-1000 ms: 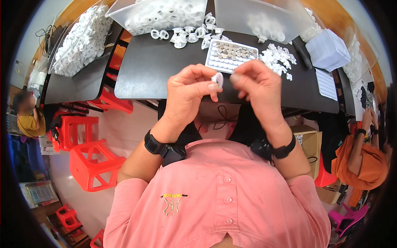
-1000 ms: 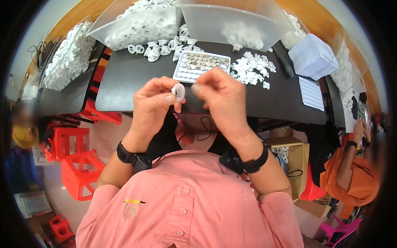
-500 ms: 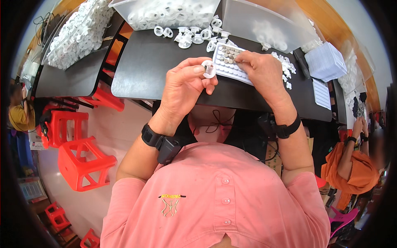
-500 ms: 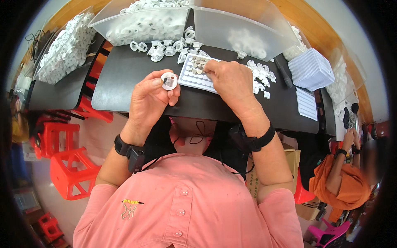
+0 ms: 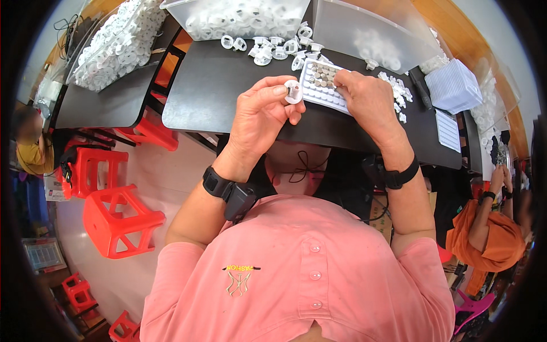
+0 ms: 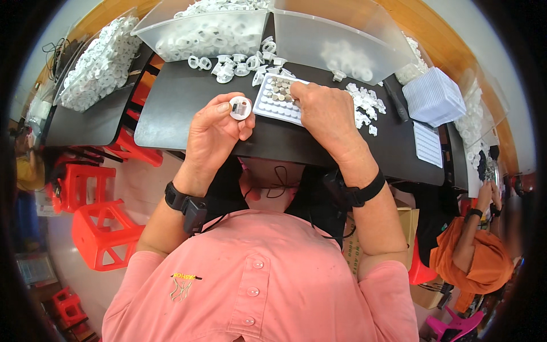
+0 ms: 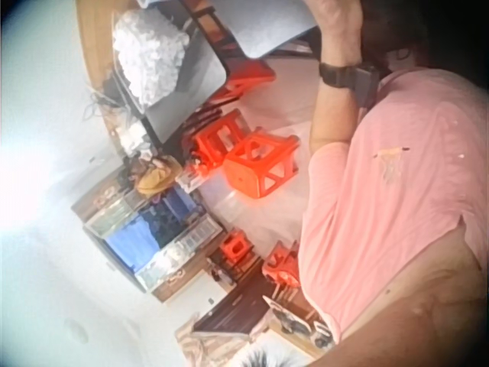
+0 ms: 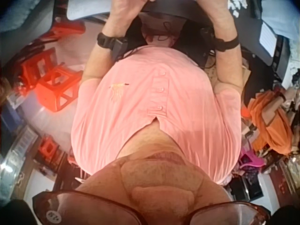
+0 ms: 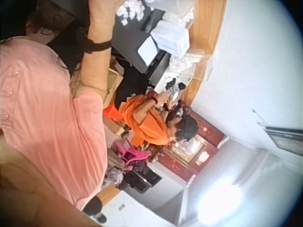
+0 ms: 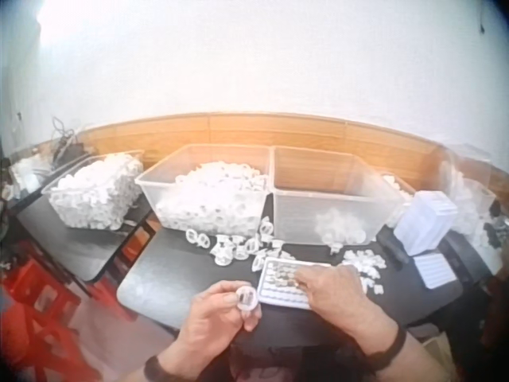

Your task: Assembling small white plastic components and placing them into an organized tray.

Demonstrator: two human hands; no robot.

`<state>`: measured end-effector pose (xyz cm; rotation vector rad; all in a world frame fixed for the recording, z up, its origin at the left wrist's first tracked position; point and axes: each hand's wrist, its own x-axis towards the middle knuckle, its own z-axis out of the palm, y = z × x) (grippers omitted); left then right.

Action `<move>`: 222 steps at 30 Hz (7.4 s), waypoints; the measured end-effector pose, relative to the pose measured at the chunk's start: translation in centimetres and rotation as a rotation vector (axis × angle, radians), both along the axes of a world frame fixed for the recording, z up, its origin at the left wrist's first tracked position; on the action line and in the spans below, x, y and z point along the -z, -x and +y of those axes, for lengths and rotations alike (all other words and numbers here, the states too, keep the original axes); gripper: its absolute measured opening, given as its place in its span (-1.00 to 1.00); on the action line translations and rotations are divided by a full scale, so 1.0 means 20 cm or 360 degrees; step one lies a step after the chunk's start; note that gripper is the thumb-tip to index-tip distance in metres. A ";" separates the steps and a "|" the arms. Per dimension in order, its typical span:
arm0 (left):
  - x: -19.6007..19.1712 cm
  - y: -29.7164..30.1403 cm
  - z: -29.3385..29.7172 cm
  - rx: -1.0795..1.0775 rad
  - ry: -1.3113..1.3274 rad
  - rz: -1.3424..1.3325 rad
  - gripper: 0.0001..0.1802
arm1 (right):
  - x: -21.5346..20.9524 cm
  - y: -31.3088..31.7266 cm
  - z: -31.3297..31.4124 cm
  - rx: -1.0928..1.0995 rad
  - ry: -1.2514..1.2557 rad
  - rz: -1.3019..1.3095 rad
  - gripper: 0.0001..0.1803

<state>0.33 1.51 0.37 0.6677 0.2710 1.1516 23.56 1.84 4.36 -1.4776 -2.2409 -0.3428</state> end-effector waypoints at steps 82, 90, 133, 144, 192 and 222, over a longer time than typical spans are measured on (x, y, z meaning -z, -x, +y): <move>0.00 -0.01 -0.01 -0.0078 -0.0057 0.0164 -0.68 | -0.05 0.36 -0.12 -0.0261 0.0994 0.2216 -0.95; 0.03 -0.01 0.02 -0.0035 -0.0029 0.0082 -0.67 | -0.06 0.25 -0.14 -0.0191 0.0469 0.1957 -0.95; 0.01 -0.01 0.01 0.0008 0.0068 -0.0068 -0.72 | -0.01 0.39 -0.10 -0.0260 -0.0525 0.0794 -0.88; 0.02 0.00 0.01 -0.0040 0.0005 0.0023 -0.71 | 0.01 0.35 -0.07 -0.0611 0.0514 0.1776 -0.95; -0.02 -0.03 -0.02 -0.0055 -0.0066 0.0064 -0.73 | -0.04 0.35 -0.11 -0.0362 0.0994 0.2443 -0.94; -0.04 -0.04 -0.07 -0.0295 -0.0140 0.0365 -0.65 | 0.04 0.36 -0.17 -0.0510 0.0588 0.1861 -0.93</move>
